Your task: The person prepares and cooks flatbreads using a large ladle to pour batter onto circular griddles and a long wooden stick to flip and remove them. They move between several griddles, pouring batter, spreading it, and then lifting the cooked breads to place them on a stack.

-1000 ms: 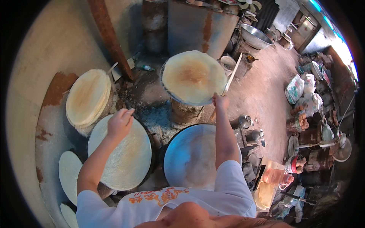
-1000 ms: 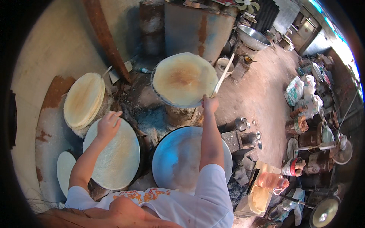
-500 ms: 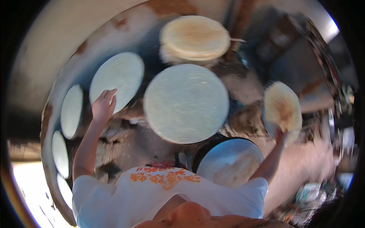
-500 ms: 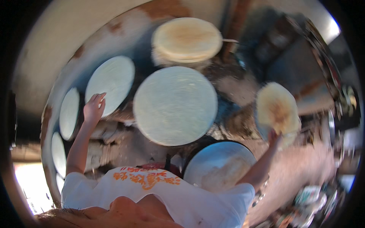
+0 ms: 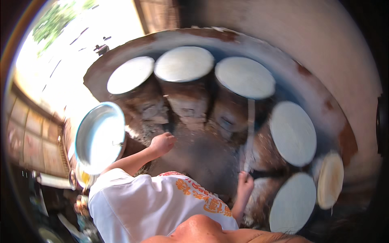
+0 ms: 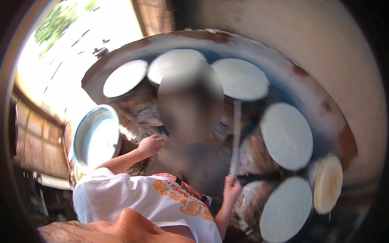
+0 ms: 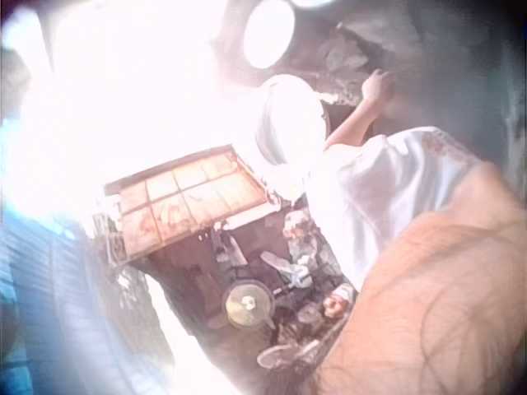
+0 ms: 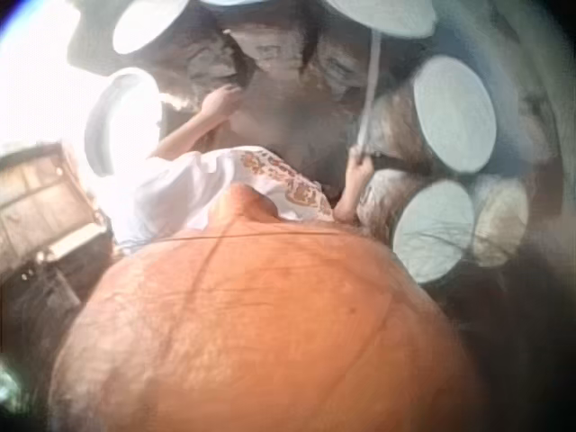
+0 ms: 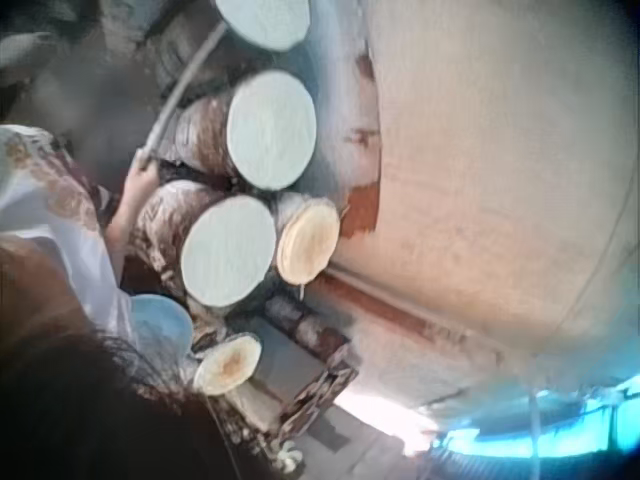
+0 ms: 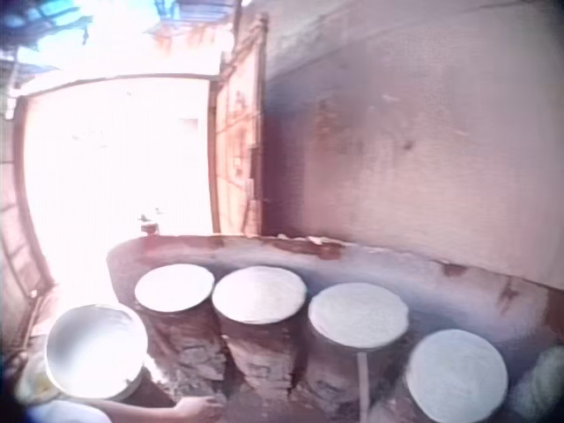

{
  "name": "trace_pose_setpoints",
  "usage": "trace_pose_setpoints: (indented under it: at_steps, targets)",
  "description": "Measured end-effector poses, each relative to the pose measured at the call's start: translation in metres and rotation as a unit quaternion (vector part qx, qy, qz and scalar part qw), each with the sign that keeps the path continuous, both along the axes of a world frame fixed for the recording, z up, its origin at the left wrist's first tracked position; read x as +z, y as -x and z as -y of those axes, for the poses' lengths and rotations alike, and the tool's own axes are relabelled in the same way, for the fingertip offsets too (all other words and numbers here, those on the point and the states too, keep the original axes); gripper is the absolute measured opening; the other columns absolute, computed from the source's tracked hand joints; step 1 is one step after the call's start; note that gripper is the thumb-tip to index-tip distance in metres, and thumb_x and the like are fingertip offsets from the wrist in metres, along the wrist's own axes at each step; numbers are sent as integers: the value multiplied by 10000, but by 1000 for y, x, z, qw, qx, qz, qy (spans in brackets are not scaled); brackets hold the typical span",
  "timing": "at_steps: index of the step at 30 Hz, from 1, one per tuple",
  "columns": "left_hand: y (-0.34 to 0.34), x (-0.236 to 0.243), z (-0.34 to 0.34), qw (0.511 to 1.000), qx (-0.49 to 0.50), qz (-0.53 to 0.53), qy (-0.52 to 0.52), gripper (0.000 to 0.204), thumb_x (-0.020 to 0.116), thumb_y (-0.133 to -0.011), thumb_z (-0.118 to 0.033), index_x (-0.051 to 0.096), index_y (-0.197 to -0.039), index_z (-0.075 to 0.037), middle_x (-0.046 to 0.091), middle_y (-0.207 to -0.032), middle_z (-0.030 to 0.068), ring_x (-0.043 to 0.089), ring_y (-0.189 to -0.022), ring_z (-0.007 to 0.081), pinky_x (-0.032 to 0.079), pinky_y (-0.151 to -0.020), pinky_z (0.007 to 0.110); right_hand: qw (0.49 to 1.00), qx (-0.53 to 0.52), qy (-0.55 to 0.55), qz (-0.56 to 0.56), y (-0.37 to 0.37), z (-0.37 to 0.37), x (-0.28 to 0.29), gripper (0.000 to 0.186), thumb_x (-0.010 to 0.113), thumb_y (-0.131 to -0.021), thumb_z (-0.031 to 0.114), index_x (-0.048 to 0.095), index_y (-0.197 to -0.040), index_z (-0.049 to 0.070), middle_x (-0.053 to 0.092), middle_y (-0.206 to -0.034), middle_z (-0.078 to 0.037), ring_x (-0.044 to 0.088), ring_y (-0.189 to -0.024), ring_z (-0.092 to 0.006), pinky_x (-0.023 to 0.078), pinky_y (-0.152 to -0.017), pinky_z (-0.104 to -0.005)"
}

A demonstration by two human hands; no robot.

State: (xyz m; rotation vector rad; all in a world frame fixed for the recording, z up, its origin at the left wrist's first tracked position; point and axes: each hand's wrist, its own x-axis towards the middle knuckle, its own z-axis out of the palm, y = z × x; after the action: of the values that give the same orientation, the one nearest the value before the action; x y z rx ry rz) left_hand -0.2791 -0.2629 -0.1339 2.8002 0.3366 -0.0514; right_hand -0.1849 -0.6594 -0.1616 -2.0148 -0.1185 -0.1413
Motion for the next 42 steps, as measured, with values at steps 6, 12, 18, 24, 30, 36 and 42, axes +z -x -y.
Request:
trace_pose_setpoints:
  at_steps: [6, 12, 18, 24, 30, 36, 42]
  targets:
    - [30, 13, -177, 960, 256, 113, 16, 241, 611, -813, -180, 657, -1048, -150, 608, -1019, 109, 611, -925, 296, 505, -779, 389, 947, 286, 69, -126, -26, -223, 47, 424, 690, -807, 176, 583, -1203, 70, 643, -816, -98, 608, -719, -175, 483, -697, -294]
    - [-6, -40, -305, 726, 488, 319, 364, 458, 634, -823, -168, 521, -1251, -51, 582, -1004, 98, 580, -869, 156, 522, -650, 308, 909, 394, 130, 45, -106, -366, 72, 360, 671, -797, 140, 608, -1149, 97, 647, -1028, -176, 623, -935, -350, 498, -801, -394]
    - [1, -52, -359, 612, 549, 358, 442, 532, 632, -835, -179, 443, -1319, -67, 548, -1103, 87, 573, -916, 158, 546, -656, 316, 879, 371, 220, 203, -216, -500, 66, 333, 651, -810, 204, 625, -1137, 144, 638, -938, -161, 612, -880, -357, 496, -755, -430]
    - [35, -52, -400, 596, 596, 355, 404, 451, 625, -841, -161, 496, -1262, -62, 578, -1056, 69, 598, -830, 128, 530, -572, 257, 861, 417, 239, 169, -261, -576, 86, 329, 648, -803, 236, 646, -1122, 155, 660, -971, -168, 621, -902, -354, 497, -786, -424]
    - [24, -39, -442, 618, 585, 382, 360, 388, 601, -857, -164, 536, -1228, -73, 577, -1050, 90, 596, -812, 134, 529, -574, 259, 840, 459, 239, 165, -311, -638, 61, 348, 638, -809, 231, 640, -1140, 122, 662, -1024, -155, 633, -948, -321, 492, -832, -384]
    - [2, -34, -465, 629, 620, 382, 273, 322, 578, -851, -120, 584, -1163, -42, 602, -1002, 91, 591, -753, 119, 507, -532, 232, 826, 527, 190, 70, -351, -777, 73, 383, 666, -797, 257, 638, -1133, 75, 670, -1034, -146, 648, -952, -277, 489, -837, -348]
    - [-1, -27, -462, 592, 660, 384, 258, 289, 571, -863, -97, 589, -1143, -25, 608, -1011, 96, 600, -709, 112, 496, -523, 224, 801, 552, 219, 80, -345, -931, 42, 415, 757, -668, 355, 633, -925, 54, 655, -888, -173, 629, -881, -342, 500, -739, -412]
